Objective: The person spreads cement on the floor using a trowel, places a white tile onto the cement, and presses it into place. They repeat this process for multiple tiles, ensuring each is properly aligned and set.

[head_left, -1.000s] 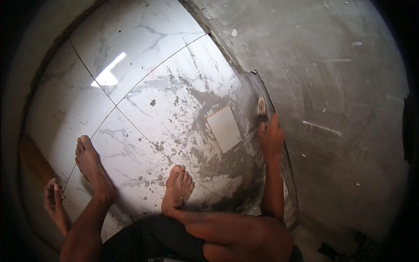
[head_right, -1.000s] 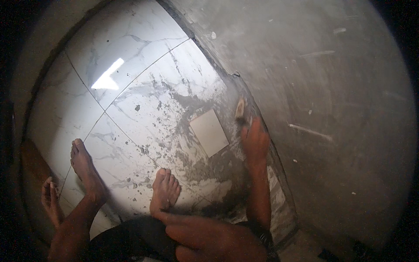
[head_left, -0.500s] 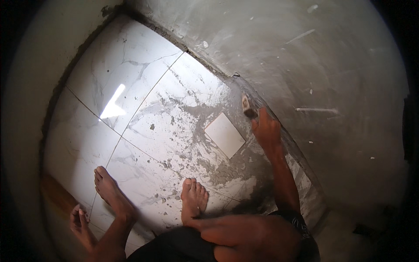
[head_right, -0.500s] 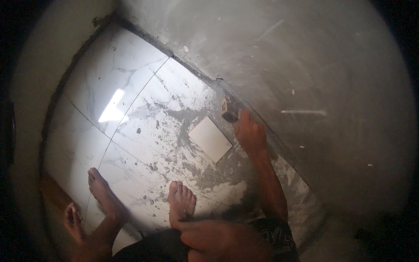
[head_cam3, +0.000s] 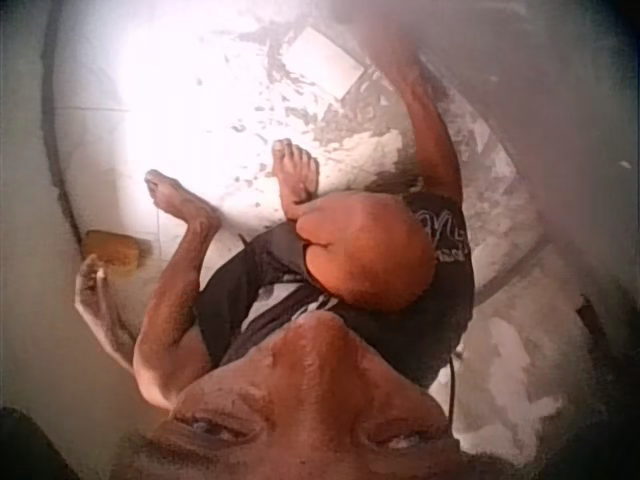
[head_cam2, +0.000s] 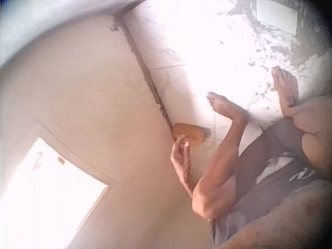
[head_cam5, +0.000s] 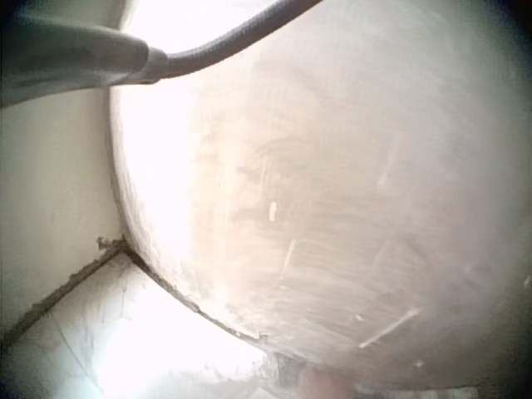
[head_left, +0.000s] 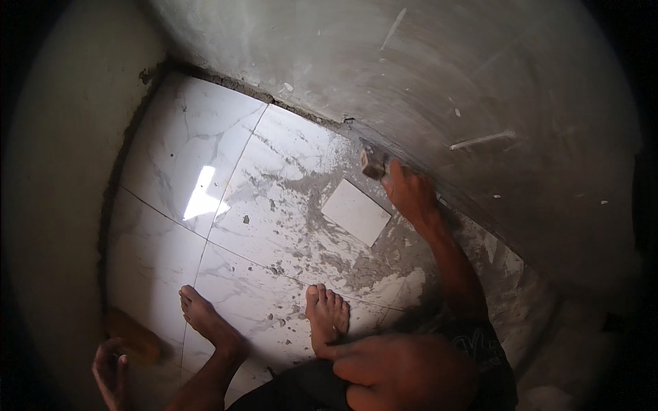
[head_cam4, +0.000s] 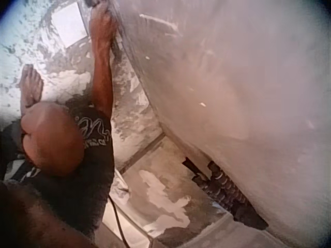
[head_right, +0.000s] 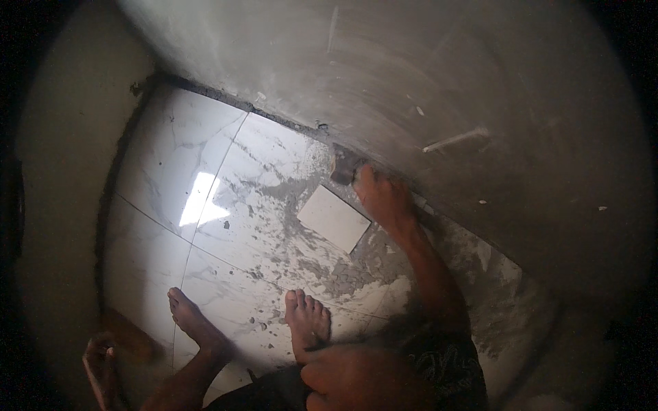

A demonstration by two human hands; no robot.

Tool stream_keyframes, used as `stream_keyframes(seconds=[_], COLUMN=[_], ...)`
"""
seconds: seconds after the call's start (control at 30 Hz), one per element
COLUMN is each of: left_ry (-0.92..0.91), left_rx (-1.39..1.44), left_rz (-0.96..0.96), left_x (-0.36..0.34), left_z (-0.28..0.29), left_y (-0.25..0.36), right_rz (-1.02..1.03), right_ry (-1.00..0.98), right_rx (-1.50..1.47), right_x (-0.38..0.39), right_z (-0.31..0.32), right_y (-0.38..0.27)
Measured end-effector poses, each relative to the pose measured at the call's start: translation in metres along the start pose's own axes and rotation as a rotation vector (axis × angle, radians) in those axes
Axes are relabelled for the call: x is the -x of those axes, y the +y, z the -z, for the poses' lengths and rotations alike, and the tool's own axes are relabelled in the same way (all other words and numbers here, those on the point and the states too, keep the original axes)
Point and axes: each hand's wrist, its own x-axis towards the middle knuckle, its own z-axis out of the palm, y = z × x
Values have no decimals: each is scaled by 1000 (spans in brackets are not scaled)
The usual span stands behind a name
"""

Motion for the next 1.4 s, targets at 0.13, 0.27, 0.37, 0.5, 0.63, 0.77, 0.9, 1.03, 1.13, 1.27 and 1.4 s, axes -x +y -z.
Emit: stream_keyframes(seconds=[0.13,0.27,0.37,0.5,0.63,0.77,0.9,1.03,1.13,1.27,1.4], left_ry=[21,36,39,-982,-1138,-1120,-1012,-877,-807,-729,-730], left_rx=[-103,-1,127,-1048,-1025,-943,-683,-578,-509,-577,-630], left_rz=[-68,4,73,-744,-1321,-1361,-1340,-1286,-1279,-1195,-1094], left_x=[5,12,15,27,32,42,35,43,55,78,91], left_z=[-3,-1,0,98,55,4,-68,-143,-187,-216,-223], left_y=[2,9,16,186,195,179,137,97,77,69,71], right_rz=[14,-73,-30,-94,-43,-95,-71,-269,-363,-516,-508], right_ry=[136,-5,118,-46,-20,-48,-92,52,174,57,269], right_rx=[-77,-101,-133,-201,-155,-163,-125,-329,-239,-195,-25], right_x=[0,-14,-14,-35,-24,-30,-3,76,146,216,238], right_z=[-17,-12,-12,-13,7,-4,8,-9,-17,-19,-40], right_y=[3,2,-4,-12,-10,1,-7,-4,-4,-11,-29])
